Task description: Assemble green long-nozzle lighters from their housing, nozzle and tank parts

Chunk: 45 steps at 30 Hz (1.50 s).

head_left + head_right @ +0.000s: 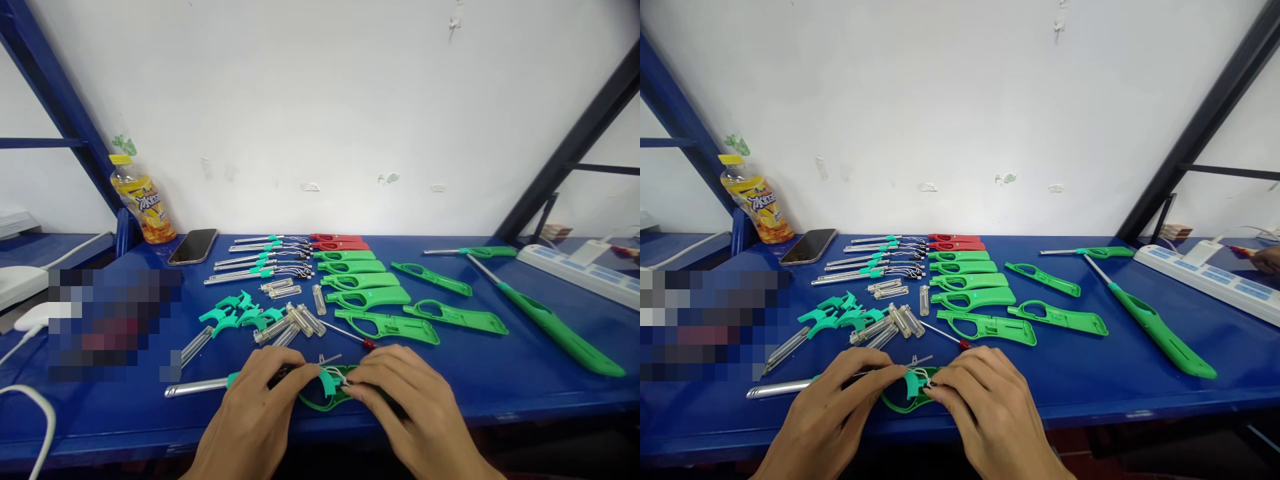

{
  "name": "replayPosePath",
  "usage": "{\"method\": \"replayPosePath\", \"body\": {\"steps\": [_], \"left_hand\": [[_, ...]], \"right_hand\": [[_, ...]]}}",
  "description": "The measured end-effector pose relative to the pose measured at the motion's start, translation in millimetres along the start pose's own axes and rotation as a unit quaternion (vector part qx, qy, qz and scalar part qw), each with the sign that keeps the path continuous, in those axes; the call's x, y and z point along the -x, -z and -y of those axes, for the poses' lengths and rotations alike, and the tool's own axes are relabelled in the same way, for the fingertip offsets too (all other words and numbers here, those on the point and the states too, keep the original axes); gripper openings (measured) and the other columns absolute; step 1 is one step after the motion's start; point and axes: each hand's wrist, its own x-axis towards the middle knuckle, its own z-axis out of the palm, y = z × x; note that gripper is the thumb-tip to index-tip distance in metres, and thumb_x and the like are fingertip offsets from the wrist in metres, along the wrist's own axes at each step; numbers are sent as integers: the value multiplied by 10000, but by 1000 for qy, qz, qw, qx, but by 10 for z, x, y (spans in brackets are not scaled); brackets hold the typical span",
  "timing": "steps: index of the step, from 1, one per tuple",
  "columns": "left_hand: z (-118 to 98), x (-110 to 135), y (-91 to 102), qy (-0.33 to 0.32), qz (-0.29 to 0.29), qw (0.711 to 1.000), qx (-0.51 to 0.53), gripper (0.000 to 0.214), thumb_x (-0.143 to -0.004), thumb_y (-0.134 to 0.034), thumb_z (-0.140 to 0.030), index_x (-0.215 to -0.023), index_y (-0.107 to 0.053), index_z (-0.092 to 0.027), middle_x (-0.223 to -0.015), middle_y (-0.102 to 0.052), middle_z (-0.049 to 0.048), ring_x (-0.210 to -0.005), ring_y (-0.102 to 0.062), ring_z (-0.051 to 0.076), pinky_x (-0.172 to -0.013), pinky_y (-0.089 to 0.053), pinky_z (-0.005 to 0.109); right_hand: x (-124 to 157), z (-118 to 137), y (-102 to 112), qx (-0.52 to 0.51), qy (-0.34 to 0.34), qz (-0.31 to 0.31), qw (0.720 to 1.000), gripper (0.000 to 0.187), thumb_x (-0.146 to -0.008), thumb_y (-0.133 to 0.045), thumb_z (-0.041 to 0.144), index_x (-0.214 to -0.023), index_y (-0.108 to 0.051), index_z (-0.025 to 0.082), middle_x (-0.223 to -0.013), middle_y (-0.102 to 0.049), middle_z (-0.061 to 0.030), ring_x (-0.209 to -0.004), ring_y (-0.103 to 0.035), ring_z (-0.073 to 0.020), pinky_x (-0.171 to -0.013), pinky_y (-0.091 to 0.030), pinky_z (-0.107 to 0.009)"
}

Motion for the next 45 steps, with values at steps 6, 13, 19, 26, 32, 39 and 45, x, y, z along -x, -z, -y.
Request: {"method": "replayPosePath", "body": {"steps": [6, 13, 19, 26, 32, 39, 45], "left_hand": [[-53, -9, 25, 11, 11, 1000, 24, 337, -1050, -500, -11, -1234, -706, -204, -1047, -694, 72, -928, -696, 187, -795, -629, 311], [-147, 14, 85, 44, 55, 997, 13, 210, -1072, -635, -225, -1280, -659, -208, -1123, -699, 85, -1036, -691, 235, -898, -636, 397], [-127, -41, 53, 23, 31, 999, 28, 173, -1066, -602, -160, -1217, -679, -195, -989, -707, 52, -893, -683, 213, -803, -610, 379], [-139, -35, 58, 25, 42, 998, 28, 220, -1066, -620, -142, -1278, -661, -185, -1058, -680, 72, -967, -661, 221, -833, -590, 387], [-136, -20, 58, 20, 53, 998, 31, 232, -1055, -638, -122, -1281, -662, -171, -1101, -662, 89, -1041, -628, 241, -879, -577, 409], [-145, -19, 56, 20, 42, 998, 35, 227, -1066, -611, -111, -1280, -655, -174, -1006, -665, 54, -914, -631, 204, -798, -553, 368], [-163, -30, 48, 27, 49, 998, 29, 227, -1067, -613, -113, -1282, -656, -174, -1020, -666, 48, -931, -637, 200, -841, -543, 370]], "right_hand": [[2, 8, -2, -2, -3, -5, 1000, 71, -1040, -718, 161, -1044, -738, 229, -943, -813, 0, -832, -747, -184, -839, -601, -334], [-38, 21, 26, -30, -9, -2, 1000, 56, -1044, -731, 203, -997, -740, 233, -920, -810, 17, -829, -738, -169, -825, -593, -314], [-48, 33, 38, -30, -28, 10, 999, 103, -1049, -729, 259, -948, -741, 240, -869, -781, 20, -788, -716, -170, -761, -575, -318], [-30, 62, 59, -19, -45, 24, 999, 94, -1049, -704, 227, -985, -765, 257, -961, -760, -8, -851, -727, -180, -782, -591, -314], [3, 54, 35, -28, -55, 12, 998, 100, -1027, -713, 173, -973, -749, 249, -957, -751, -13, -860, -721, -186, -775, -589, -315], [-1, 41, -8, -39, -62, -3, 997, 134, -1041, -693, 153, -962, -738, 251, -900, -748, -1, -815, -702, -188, -732, -561, -324], [-4, 45, -24, -48, -85, -3, 995, 137, -1052, -695, 182, -942, -730, 257, -878, -745, 17, -795, -691, -177, -724, -549, -306]]}}
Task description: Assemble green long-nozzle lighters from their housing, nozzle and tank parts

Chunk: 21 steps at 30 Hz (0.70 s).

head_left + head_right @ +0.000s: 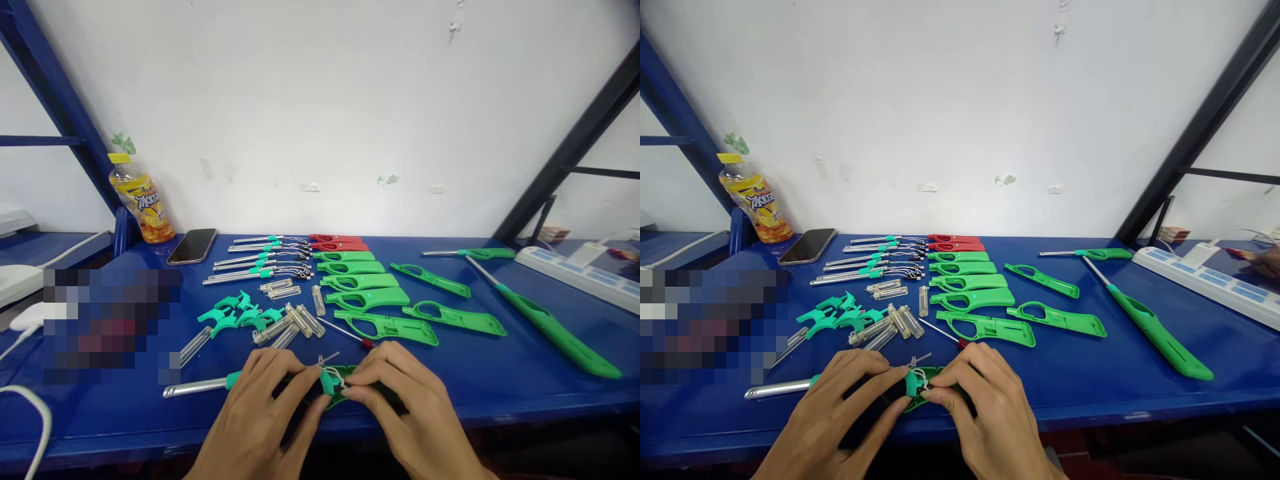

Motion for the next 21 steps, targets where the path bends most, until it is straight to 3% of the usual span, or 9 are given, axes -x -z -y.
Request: {"method": "replayPosePath", "body": {"steps": [10, 21], "left_hand": [[14, -8, 2, -19, 3, 1000, -9, 248, -1058, -616, -94, -1296, -649, -156, -1023, -661, 62, -944, -632, 212, -846, -546, 385], [32, -1, -11, -15, 3, 1000, -6, 261, -1047, -636, -93, -1296, -662, -169, -1029, -669, 56, -951, -632, 212, -841, -551, 389]], "right_hand": [[-17, -13, 29, 4, 44, -18, 999, 96, -1046, -729, 221, -993, -802, 256, -916, -779, 7, -807, -715, -157, -743, -574, -280], [-21, 13, 45, 27, 59, 10, 998, 158, -1052, -692, 153, -1080, -806, 259, -961, -799, 7, -811, -700, -164, -743, -585, -297]]}}
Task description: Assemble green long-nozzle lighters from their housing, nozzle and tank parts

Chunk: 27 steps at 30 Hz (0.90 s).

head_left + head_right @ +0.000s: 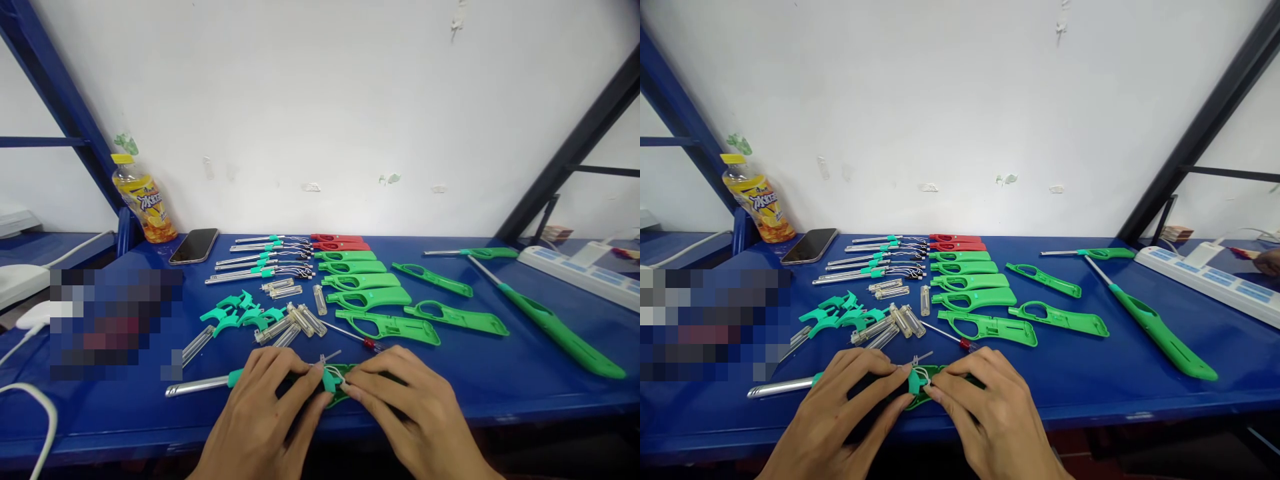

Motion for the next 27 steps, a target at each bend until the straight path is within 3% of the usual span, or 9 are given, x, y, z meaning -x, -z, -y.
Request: {"method": "replayPosePath", "body": {"steps": [12, 18, 23, 27], "left_hand": [[4, 27, 8, -5, -6, 1000, -15, 276, -1035, -644, -77, -1303, -671, -138, -1114, -638, 95, -1073, -600, 231, -950, -561, 416], [52, 76, 123, 17, -15, 997, -80, 349, -1079, -575, -166, -1418, -632, -227, -1260, -669, 89, -1217, -617, 253, -1039, -576, 414], [210, 153, 377, 36, -6, 991, -125, 269, -1110, -562, -317, -1345, -690, -293, -1190, -737, 26, -1101, -707, 208, -946, -617, 298], [257, 135, 462, 41, -18, 990, -134, 247, -1124, -537, -384, -1198, -757, -299, -1096, -775, 4, -982, -763, 190, -856, -637, 271]], "right_hand": [[32, 28, -9, 69, 57, -13, 996, 132, -1049, -662, 124, -1094, -776, 174, -908, -750, -45, -759, -660, -181, -689, -561, -330], [64, -2, -27, 104, 58, -56, 991, 169, -1097, -642, 276, -1202, -744, 192, -998, -777, -62, -889, -728, -207, -864, -584, -370], [55, 13, -30, 128, 32, -12, 991, 301, -1108, -607, 470, -1296, -705, 255, -1150, -801, -42, -1048, -741, -244, -927, -571, -408], [33, 28, -39, 115, 12, -8, 993, 325, -1103, -591, 535, -1278, -717, 293, -1129, -816, 0, -1024, -749, -232, -933, -548, -394]]}}
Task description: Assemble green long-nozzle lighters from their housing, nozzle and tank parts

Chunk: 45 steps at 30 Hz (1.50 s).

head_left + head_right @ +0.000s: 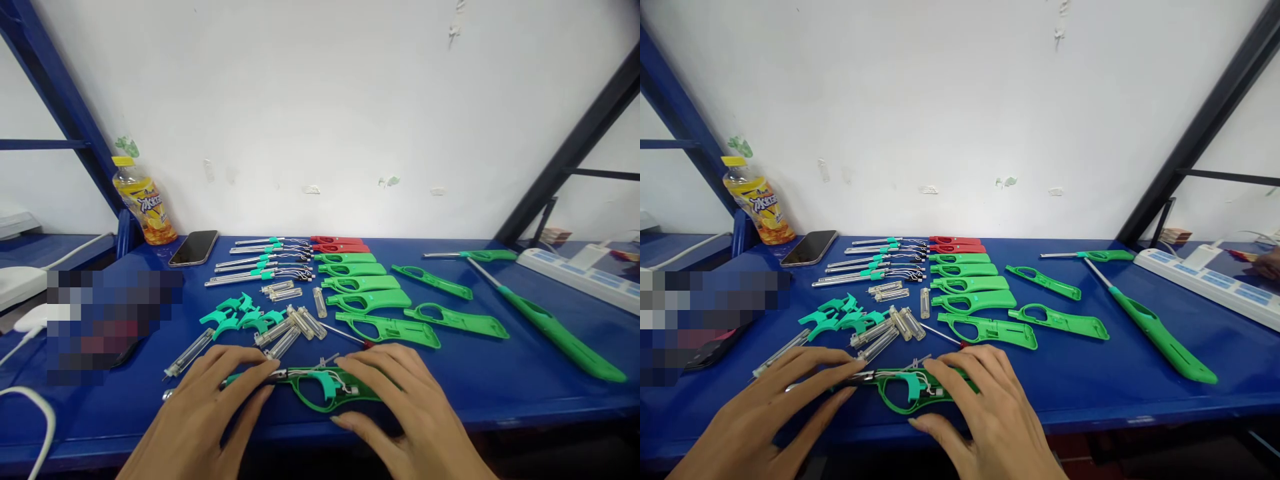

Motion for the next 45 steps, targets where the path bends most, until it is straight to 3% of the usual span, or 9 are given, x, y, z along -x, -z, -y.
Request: {"method": "replayPosePath", "body": {"steps": [6, 16, 30, 38, 45], "left_hand": [[-27, -88, -26, -22, 17, 999, 26, 284, -1138, -468, -269, -1166, -748, -313, -1029, -784, -29, -877, -766, 164, -779, -633, 254], [-3, -111, -32, -55, 23, 998, 18, 446, -967, -447, -21, -1142, -742, -307, -1018, -794, -29, -823, -783, 175, -722, -626, 283], [-33, -173, 23, -67, 1, 997, 33, 436, -981, -443, -34, -1135, -742, -310, -1004, -812, -32, -810, -798, 149, -744, -615, 233], [1, -13, -26, -33, 84, 996, 15, 373, -1057, -483, -168, -1297, -721, -326, -1133, -782, 13, -963, -789, 218, -814, -650, 316], [-14, -92, -17, -37, 56, 997, 36, 395, -1057, -460, -140, -1203, -778, -326, -1058, -799, 8, -812, -794, 170, -743, -657, 249]], "right_hand": [[-21, -29, 5, -25, 9, 2, 1000, 264, -1112, -603, 479, -1236, -733, 287, -1061, -817, 25, -945, -740, -195, -922, -506, -354], [-23, -53, -8, -55, 11, 3, 998, 208, -1113, -614, 449, -1178, -745, 301, -1057, -813, 48, -918, -738, -167, -922, -482, -334], [-28, -47, -4, -67, 4, 12, 998, 196, -1115, -612, 428, -1180, -751, 305, -1072, -825, 17, -928, -754, -191, -882, -517, -353], [-28, -46, -8, -70, 3, 13, 997, 173, -1105, -633, 427, -1174, -741, 310, -1077, -821, 44, -927, -742, -179, -894, -504, -346], [-27, -48, -13, -75, 1, 10, 997, 185, -1109, -621, 437, -1179, -736, 311, -1079, -823, 37, -929, -743, -186, -900, -498, -350]]}}
